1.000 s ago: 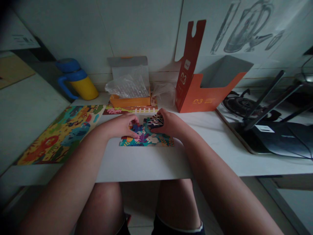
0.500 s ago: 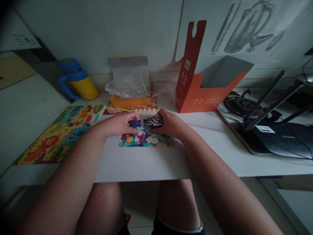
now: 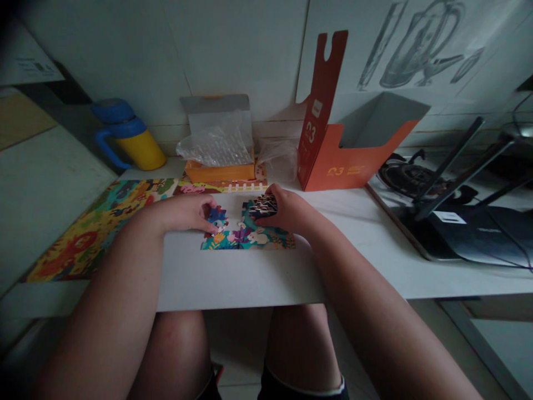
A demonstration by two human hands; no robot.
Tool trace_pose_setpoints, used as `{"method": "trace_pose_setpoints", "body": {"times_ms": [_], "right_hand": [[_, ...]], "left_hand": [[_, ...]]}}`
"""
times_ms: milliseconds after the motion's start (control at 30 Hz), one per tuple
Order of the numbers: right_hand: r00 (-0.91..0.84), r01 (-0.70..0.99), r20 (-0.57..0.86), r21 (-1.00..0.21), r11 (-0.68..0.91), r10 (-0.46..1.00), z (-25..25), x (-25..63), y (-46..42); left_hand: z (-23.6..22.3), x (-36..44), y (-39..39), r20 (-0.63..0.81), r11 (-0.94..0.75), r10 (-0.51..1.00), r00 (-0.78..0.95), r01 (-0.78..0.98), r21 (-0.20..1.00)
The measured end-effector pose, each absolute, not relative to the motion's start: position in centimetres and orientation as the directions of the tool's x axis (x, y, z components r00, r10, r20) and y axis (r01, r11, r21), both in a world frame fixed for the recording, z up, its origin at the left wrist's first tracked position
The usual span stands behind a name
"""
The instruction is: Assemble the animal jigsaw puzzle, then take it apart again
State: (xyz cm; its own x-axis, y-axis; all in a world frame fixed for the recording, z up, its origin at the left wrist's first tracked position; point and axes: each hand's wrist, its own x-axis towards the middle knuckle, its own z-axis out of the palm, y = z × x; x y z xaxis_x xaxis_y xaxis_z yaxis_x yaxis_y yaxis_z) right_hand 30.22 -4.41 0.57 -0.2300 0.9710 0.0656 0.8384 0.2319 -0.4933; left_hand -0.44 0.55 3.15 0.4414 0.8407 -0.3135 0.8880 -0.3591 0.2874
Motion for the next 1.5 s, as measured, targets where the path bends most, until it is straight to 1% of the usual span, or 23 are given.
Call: {"method": "trace_pose_setpoints", "body": {"times_ms": [100,200,367,467,567,700,767,900,1000,1133,1233,1300,1400,1500], "right_hand": [[-0.233,0.835,0.069,-0.496,0.236,0.970,0.4,30.3,-4.4],[-0.236,0.832,0.081,-0.499,0.244,0.968,0.3,30.3,-4.3],[-0.233,0.838,0.074,-0.491,0.239,0.970,0.4,30.2,-4.4],[-0.237,0.841,0.080,-0.482,0.245,0.968,0.5,30.2,-4.4],[-0.239,0.841,0.078,-0.481,0.247,0.968,0.4,30.2,-4.4],[-0.242,0.835,0.071,-0.494,0.245,0.968,0.4,30.3,-4.3],[-0.245,0.830,0.072,-0.500,0.247,0.967,0.3,30.3,-4.3],[-0.254,0.829,0.068,-0.499,0.254,0.965,0.3,30.3,-4.3],[-0.253,0.828,0.063,-0.502,0.249,0.966,0.4,30.4,-4.3],[-0.258,0.828,0.073,-0.497,0.259,0.963,0.4,30.4,-4.3],[-0.247,0.836,0.065,-0.490,0.247,0.967,0.4,30.3,-4.3],[-0.243,0.839,0.062,-0.487,0.242,0.968,0.4,30.3,-4.4],[-0.242,0.841,0.070,-0.483,0.245,0.968,0.4,30.2,-4.4],[-0.244,0.841,0.073,-0.480,0.249,0.967,0.4,30.3,-4.4]], "left_hand": [[3.0,-0.1,0.2,-0.298,-0.387,0.828,0.475,0.868,0.311],[3.0,0.3,-0.1,-0.276,-0.401,0.831,0.483,0.864,0.303],[3.6,0.8,-0.4,-0.305,-0.379,0.845,0.439,0.894,0.238],[4.0,1.0,-0.6,-0.296,-0.408,0.837,0.460,0.886,0.221],[4.0,1.0,-0.5,-0.300,-0.456,0.805,0.512,0.857,0.240],[3.7,0.7,-0.1,-0.267,-0.507,0.759,0.594,0.796,0.331],[3.8,0.6,0.0,-0.258,-0.518,0.751,0.607,0.785,0.340],[4.5,0.3,-0.2,-0.291,-0.545,0.733,0.615,0.786,0.292],[5.3,0.0,-0.5,-0.314,-0.557,0.694,0.648,0.760,0.337],[6.3,0.2,-1.4,-0.421,-0.569,0.606,0.675,0.737,0.365],[6.4,0.7,-2.0,-0.489,-0.590,0.559,0.669,0.736,0.332],[6.2,1.1,-2.3,-0.507,-0.588,0.581,0.637,0.759,0.280],[5.8,1.2,-2.4,-0.492,-0.561,0.652,0.577,0.803,0.199],[5.8,1.0,-2.5,-0.450,-0.543,0.693,0.563,0.818,0.187]]}}
